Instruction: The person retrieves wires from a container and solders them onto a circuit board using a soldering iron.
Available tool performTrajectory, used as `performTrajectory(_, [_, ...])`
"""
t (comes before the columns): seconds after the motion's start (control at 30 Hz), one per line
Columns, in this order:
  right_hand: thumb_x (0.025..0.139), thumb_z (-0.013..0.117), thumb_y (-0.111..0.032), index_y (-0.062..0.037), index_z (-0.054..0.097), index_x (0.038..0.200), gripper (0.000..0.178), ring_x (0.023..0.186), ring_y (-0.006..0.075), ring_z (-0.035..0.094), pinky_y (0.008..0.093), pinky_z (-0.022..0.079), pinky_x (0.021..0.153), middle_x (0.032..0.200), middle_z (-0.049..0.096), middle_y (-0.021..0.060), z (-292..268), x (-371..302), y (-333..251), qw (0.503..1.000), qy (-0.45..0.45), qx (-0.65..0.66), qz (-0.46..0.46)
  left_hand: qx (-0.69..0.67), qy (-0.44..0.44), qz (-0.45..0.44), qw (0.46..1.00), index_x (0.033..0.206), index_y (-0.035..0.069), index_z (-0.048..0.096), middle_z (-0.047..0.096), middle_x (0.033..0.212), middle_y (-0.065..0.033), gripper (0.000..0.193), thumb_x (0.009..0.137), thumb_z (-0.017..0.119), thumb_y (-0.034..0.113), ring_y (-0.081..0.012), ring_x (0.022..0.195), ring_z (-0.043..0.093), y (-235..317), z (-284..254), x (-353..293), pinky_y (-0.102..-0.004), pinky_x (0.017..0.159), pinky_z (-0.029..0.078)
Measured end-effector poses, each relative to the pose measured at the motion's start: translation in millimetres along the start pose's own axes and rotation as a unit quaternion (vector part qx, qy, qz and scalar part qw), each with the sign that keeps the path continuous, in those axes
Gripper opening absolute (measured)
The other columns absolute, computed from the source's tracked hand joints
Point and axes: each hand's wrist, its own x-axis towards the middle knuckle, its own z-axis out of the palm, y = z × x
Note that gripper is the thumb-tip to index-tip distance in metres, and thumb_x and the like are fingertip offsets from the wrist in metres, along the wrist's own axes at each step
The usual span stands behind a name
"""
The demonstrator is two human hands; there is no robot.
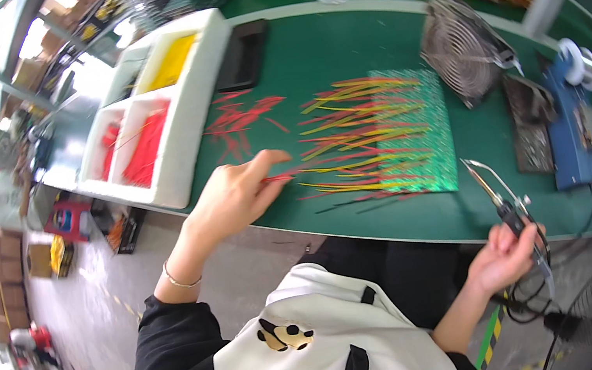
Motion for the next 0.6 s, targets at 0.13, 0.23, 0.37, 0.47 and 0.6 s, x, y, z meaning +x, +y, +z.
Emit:
performTrajectory(0.13, [0.092,0.045,-0.020,-0.0061,0.046,0.079,0.019,0.050,0.0023,0.024,0.0189,0.019,0.044,0.058,0.028,-0.0048,2.8,-0.6,-1.3,1.000,-0.001,-0.019,0.005,-0.026,0.154,-0.198,0.968,0.091,0.002,0.057,0.053,0.069,-0.0101,0.010,0.083,0.052,0.004,-0.0147,0.062,0.052,-17.6,-70.3,-42.2,-0.0261,0.059,0.042])
performTrajectory(0.23, [0.091,0.046,-0.021,-0.0059,0.046,0.078,0.020,0.050,0.0023,0.023,0.0192,0.018,0.045,0.059,0.028,-0.0047,9.3,-1.4,-4.2,1.000,-0.002,-0.010,0.008,0.120,0.261,-0.192,0.938,0.089,0.001,0.056,0.057,0.065,-0.0155,0.015,0.086,0.049,0.014,-0.0217,0.055,0.056,-63.9,-129.5,-44.8,-0.0314,0.054,0.042])
performTrajectory(0.37, [0.091,0.044,-0.018,-0.0068,0.042,0.076,0.019,0.047,0.0020,0.023,0.0185,0.016,0.042,0.056,0.027,-0.0048,21.3,-4.8,-7.6,0.998,0.040,-0.046,0.012,0.111,0.287,-0.267,0.913,0.092,0.001,0.058,0.057,0.065,-0.0120,0.020,0.084,0.050,0.017,-0.0167,0.052,0.052,-155.8,-179.4,-47.2,-0.0308,0.050,0.041])
performTrajectory(0.47, [0.091,0.044,-0.017,-0.0051,0.044,0.080,0.017,0.047,0.0018,0.022,0.0186,0.015,0.042,0.055,0.027,-0.0049,15.3,-4.1,-4.1,0.998,0.033,-0.048,-0.002,-0.103,0.245,-0.388,0.882,0.095,0.003,0.058,0.044,0.059,0.0043,0.021,0.085,0.051,0.020,-0.0047,0.049,0.040,-164.0,-173.7,-37.9,-0.0190,0.040,0.030])
performTrajectory(0.6, [0.091,0.046,-0.019,-0.0036,0.047,0.082,0.018,0.047,0.0020,0.021,0.0190,0.015,0.043,0.056,0.027,-0.0048,15.5,-5.7,-6.9,0.999,0.013,-0.053,0.005,-0.107,0.080,-0.431,0.892,0.096,0.000,0.058,0.058,0.071,-0.0074,0.024,0.084,0.051,0.020,-0.0136,0.059,0.056,-166.6,-141.9,-34.4,-0.0263,0.050,0.045])
